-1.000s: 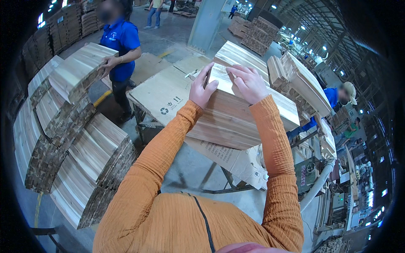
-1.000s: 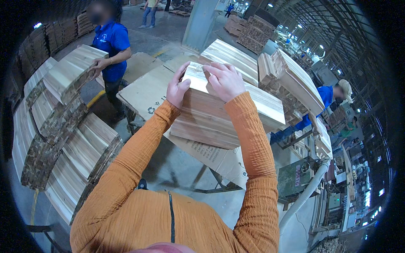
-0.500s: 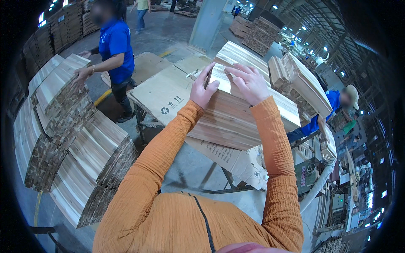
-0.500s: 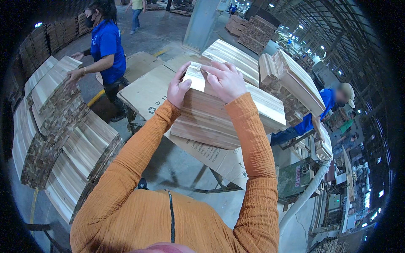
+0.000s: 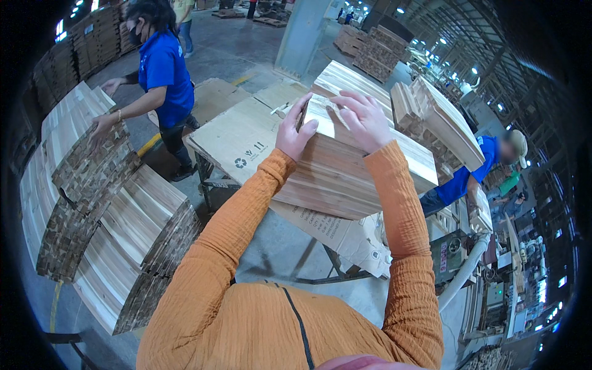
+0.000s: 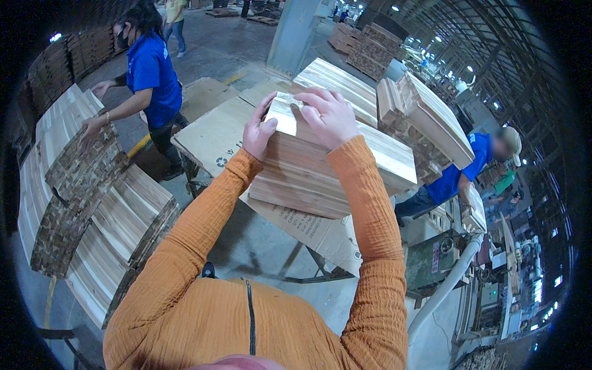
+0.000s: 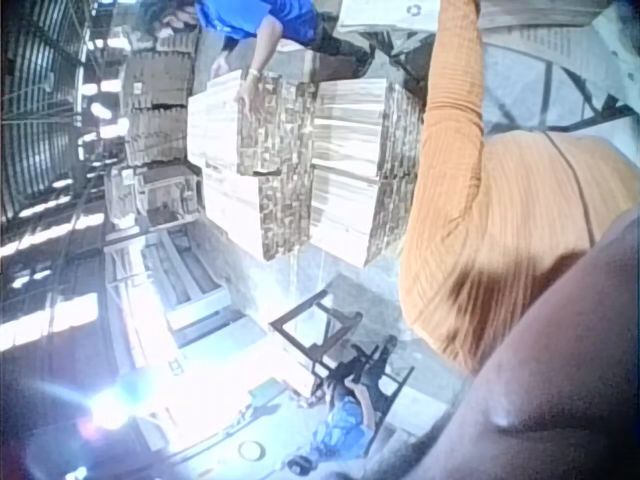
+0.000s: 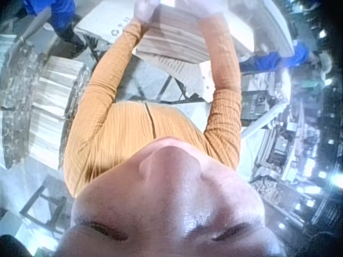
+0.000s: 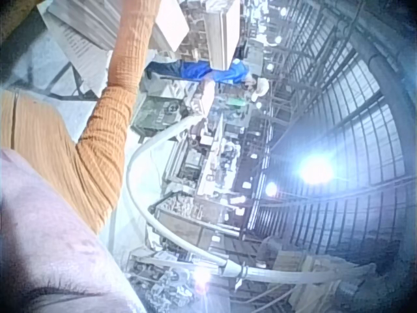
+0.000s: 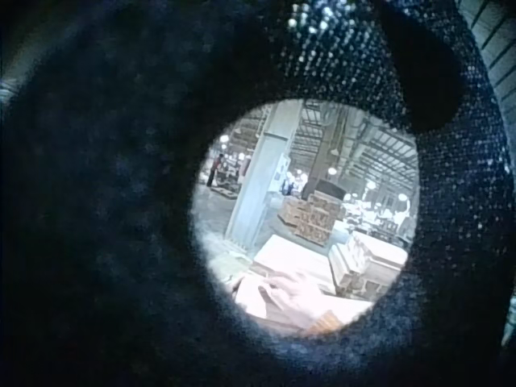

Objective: The person applies glue from a white tube to the edges of wooden planks and stacks them on a table. The person repeats this process for multiple planks in a warehouse setting.

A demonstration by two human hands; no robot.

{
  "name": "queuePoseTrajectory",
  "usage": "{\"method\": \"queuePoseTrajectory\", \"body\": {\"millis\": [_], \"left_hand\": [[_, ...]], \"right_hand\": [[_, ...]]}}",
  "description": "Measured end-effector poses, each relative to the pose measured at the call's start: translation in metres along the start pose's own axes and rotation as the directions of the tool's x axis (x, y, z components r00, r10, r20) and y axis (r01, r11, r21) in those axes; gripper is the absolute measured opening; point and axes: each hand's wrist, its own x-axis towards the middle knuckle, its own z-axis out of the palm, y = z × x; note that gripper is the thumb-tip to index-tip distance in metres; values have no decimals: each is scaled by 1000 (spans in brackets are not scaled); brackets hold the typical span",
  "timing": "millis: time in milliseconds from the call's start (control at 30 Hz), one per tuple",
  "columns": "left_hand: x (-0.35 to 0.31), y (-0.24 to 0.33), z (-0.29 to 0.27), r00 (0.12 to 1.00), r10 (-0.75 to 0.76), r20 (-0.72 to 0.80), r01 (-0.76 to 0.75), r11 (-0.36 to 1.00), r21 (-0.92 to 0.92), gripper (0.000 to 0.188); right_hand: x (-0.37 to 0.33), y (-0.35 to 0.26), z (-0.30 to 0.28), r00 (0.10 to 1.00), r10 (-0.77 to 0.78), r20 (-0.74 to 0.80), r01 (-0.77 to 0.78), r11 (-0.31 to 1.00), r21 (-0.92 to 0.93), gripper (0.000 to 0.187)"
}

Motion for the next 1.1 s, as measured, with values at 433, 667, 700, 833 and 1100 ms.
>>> {"method": "queuePoseTrajectory", "body": {"millis": [433,667,700,833,1100], "left_hand": [[1,1,0,1000,-8,26,9,998,-63,60],[3,3,6,999,2,33,0,998,-56,61],[3,4,8,1000,-6,22,7,999,-51,61],[10,-9,1,1000,-4,14,4,1000,-8,56],[23,-30,2,997,76,35,-75,996,-38,55]], "right_hand": [[-7,11,6,991,-118,-62,117,993,-6,28],[-26,13,-24,936,145,-320,-16,927,373,17],[-39,16,-31,909,257,-328,-87,887,453,17],[-118,49,-61,718,414,-560,-134,871,473,21],[-423,140,-19,-54,789,-613,-670,426,607,34]]}}
